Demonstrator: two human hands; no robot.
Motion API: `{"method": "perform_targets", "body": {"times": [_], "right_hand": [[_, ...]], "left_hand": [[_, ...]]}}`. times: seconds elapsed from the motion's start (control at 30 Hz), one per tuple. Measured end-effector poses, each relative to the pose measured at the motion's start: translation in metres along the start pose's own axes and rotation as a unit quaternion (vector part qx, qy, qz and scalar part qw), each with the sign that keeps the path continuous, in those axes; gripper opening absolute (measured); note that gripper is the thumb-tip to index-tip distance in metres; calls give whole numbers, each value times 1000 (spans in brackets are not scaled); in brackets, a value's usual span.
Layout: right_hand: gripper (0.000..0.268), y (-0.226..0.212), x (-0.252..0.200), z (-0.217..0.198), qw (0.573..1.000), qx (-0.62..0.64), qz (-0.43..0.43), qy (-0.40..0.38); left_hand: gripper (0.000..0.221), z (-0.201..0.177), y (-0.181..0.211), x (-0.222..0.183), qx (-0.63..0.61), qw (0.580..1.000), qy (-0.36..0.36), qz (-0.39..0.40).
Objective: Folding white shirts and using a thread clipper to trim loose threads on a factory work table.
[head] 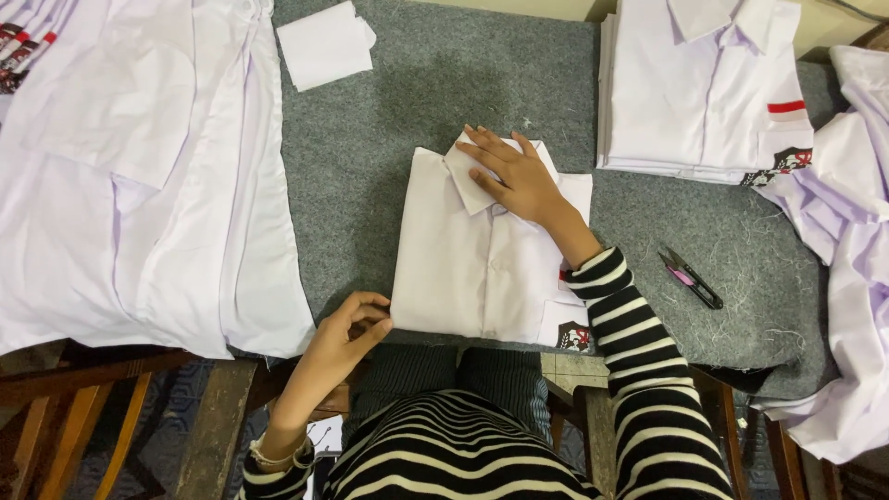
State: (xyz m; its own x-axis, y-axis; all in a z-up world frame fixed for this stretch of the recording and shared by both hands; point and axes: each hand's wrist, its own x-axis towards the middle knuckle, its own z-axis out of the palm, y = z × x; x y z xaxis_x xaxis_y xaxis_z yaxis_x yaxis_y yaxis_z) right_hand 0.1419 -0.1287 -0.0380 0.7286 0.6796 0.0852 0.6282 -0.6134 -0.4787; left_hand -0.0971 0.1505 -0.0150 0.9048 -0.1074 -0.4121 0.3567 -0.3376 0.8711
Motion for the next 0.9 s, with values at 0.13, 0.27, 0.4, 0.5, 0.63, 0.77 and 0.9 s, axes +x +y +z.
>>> {"method": "perform_targets", "body": {"times": [0.13, 0.27, 0.4, 0.5, 0.63, 0.77, 0.9], "right_hand": [[49, -1, -1, -1, 1000, 7, -5, 5], [48, 2, -1, 0, 1000, -11, 9, 4], [48, 4, -1, 2, 1000, -3, 11, 7], [48, 6, 0, 2, 1000, 2, 13, 8], [47, 4, -1, 3, 1000, 0, 11, 13], [47, 6, 0, 4, 1000, -5, 11, 14], [47, 3, -1, 1, 1000, 6, 14, 18]], "left_hand": [[52, 2, -8, 5, -7, 1000, -7, -21], [32, 1, 0, 7, -10, 1000, -6, -23], [30, 3, 2, 9, -2, 1000, 2, -25], [31, 3, 5, 11, 15, 1000, 16, 5], [24, 5, 8, 12, 21, 998, 29, 55], [30, 7, 19, 12, 31, 997, 44, 61], [38, 0, 25, 5, 83, 996, 27, 23]]}}
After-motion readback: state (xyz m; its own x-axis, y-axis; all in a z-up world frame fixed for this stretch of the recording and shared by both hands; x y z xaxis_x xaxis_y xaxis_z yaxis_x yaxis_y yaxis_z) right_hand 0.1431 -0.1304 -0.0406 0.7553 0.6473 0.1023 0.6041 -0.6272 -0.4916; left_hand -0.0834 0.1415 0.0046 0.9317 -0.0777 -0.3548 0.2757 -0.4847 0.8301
